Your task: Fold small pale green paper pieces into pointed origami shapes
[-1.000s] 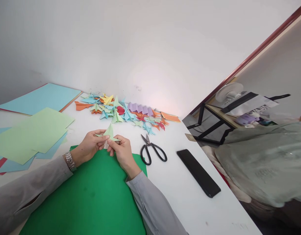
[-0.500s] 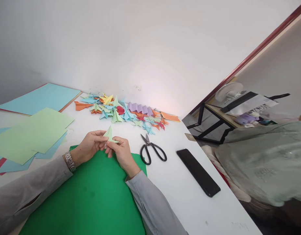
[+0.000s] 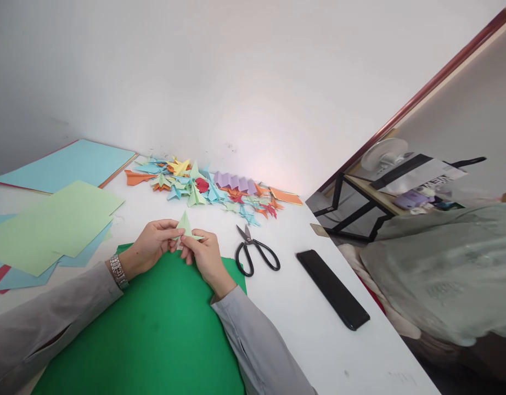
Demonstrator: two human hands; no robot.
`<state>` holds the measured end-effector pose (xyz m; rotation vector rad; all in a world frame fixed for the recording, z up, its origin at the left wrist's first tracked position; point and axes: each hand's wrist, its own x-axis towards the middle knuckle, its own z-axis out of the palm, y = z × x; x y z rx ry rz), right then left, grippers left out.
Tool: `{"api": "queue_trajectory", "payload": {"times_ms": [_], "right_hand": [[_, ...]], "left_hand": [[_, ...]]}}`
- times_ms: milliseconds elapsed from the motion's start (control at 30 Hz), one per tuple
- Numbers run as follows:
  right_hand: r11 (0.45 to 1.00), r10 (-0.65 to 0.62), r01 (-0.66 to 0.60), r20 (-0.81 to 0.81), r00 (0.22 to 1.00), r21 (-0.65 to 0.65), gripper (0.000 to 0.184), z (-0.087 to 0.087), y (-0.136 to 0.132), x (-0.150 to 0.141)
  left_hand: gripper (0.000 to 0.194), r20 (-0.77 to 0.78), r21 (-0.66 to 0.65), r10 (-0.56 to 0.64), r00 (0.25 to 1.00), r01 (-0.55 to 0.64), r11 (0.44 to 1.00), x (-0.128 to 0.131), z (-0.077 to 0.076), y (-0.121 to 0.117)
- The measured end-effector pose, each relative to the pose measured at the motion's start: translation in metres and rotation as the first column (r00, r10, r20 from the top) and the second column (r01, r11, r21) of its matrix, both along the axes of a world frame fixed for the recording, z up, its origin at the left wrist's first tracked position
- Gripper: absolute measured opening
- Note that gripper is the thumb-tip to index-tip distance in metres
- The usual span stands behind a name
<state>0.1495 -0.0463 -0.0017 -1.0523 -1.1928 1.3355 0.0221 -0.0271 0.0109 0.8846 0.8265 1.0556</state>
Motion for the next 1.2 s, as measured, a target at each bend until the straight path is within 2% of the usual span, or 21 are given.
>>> {"api": "queue_trajectory", "payload": {"times_ms": [167,433,600,733,933,1200], "right_hand": [[0.999,-0.041,0.040,-0.043,0.998,-0.024,0.020,-0.003,0.001,0.000],[0.994,-0.060,0.037,-0.225,0.972,-0.106,0.032,-0.006,0.005,0.000],[0.989,-0.030,0.000,-0.201,0.979,-0.146,0.037,-0.005,0.004,0.000],[0.988,-0.025,-0.004,-0.183,0.983,-0.155,0.038,-0.005,0.004,0.000],[0.985,-0.052,0.026,-0.148,0.988,-0.169,0.051,-0.005,0.005,0.000],[0.993,-0.039,0.026,-0.107,0.993,-0.118,0.042,-0.005,0.004,-0.002]], "left_hand": [[0.023,-0.033,0.006,-0.017,0.999,0.017,1.000,0.000,-0.003,0.001],[0.020,-0.027,-0.023,-0.039,0.999,0.038,0.999,-0.002,0.004,-0.001],[0.022,-0.050,-0.036,-0.044,0.998,0.042,0.998,-0.001,0.007,-0.003],[0.021,-0.080,-0.055,-0.098,0.992,0.094,0.994,-0.002,0.006,-0.001],[0.018,-0.088,-0.066,-0.107,0.990,0.101,0.993,-0.004,0.006,-0.001],[0.018,-0.073,-0.050,-0.097,0.993,0.093,0.994,-0.003,0.006,-0.001]]}}
